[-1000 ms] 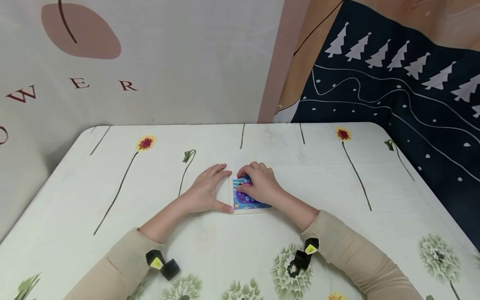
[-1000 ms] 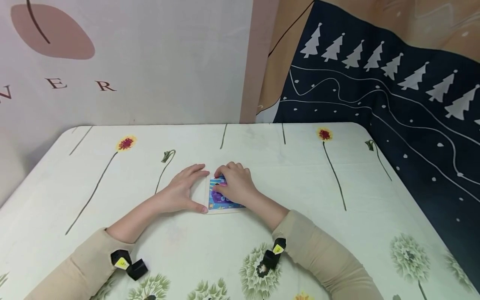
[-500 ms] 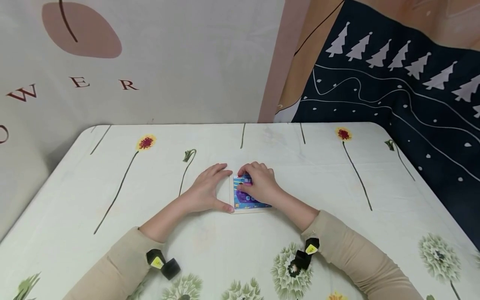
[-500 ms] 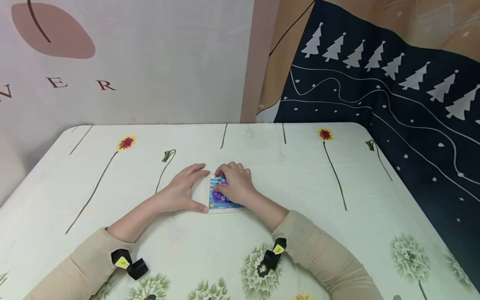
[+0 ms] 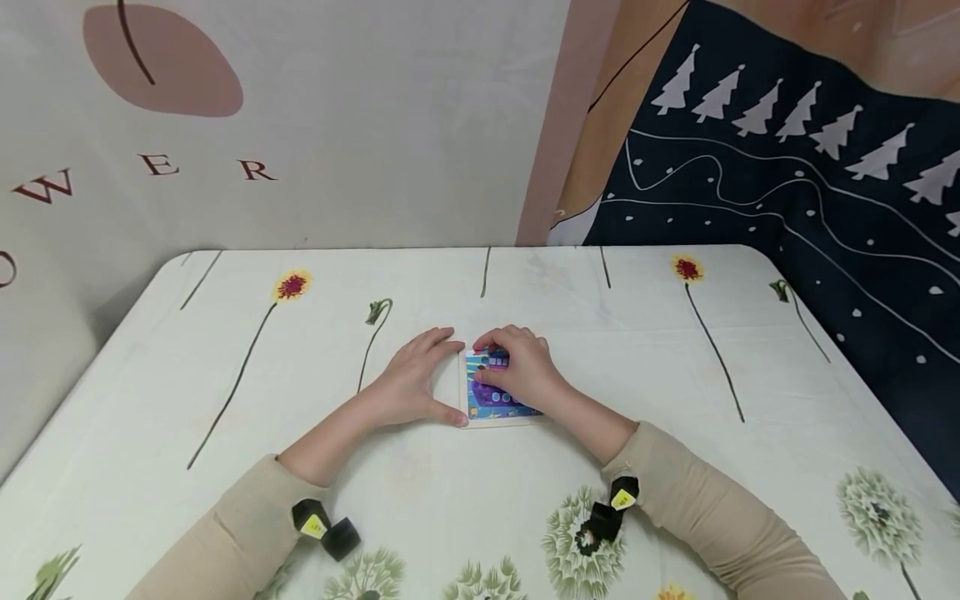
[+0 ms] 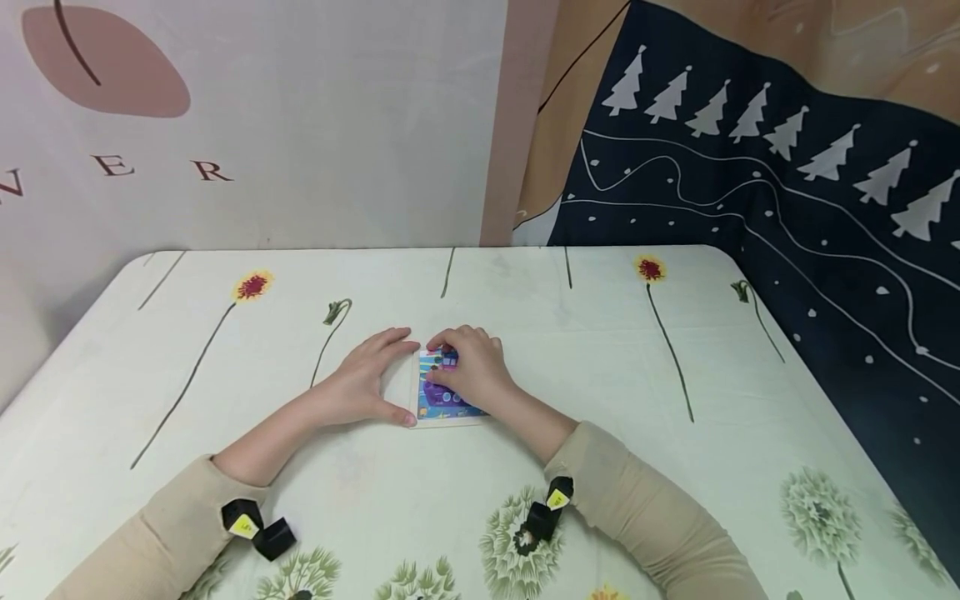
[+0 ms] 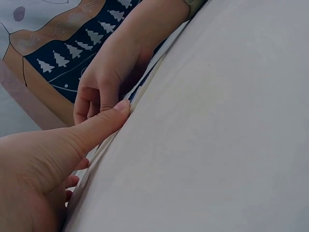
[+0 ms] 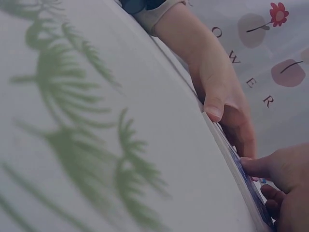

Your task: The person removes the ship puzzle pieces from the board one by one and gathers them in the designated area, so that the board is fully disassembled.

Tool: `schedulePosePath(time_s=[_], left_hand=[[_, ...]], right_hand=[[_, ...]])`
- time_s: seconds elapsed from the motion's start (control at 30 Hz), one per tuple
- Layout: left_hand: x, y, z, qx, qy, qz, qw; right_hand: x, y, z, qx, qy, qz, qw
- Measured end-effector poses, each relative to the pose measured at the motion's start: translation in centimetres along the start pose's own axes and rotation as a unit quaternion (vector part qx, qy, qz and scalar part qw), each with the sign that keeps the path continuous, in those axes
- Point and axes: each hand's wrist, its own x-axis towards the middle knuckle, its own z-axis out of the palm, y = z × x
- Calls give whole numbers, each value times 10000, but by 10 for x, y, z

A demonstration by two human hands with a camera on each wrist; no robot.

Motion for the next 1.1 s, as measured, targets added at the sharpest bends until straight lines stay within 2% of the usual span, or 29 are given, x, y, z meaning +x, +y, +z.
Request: schedulePosePath(time_s=[0.27, 0.47, 0.77, 1.1], left_hand=[[-2, 1, -2, 7, -3, 56, 10000], [-2, 1, -2, -7, -64, -26, 10000], [-1, -1, 0, 40, -16, 37, 10000], [0, -1, 1, 36, -22, 3, 10000]], right_hand=[[1, 3, 0, 475, 157, -153, 9986], [1, 2, -1, 941, 110, 84, 9955], [0, 4, -4, 1447, 93, 192, 9892], [2, 6, -23, 1913, 8, 641, 9794]])
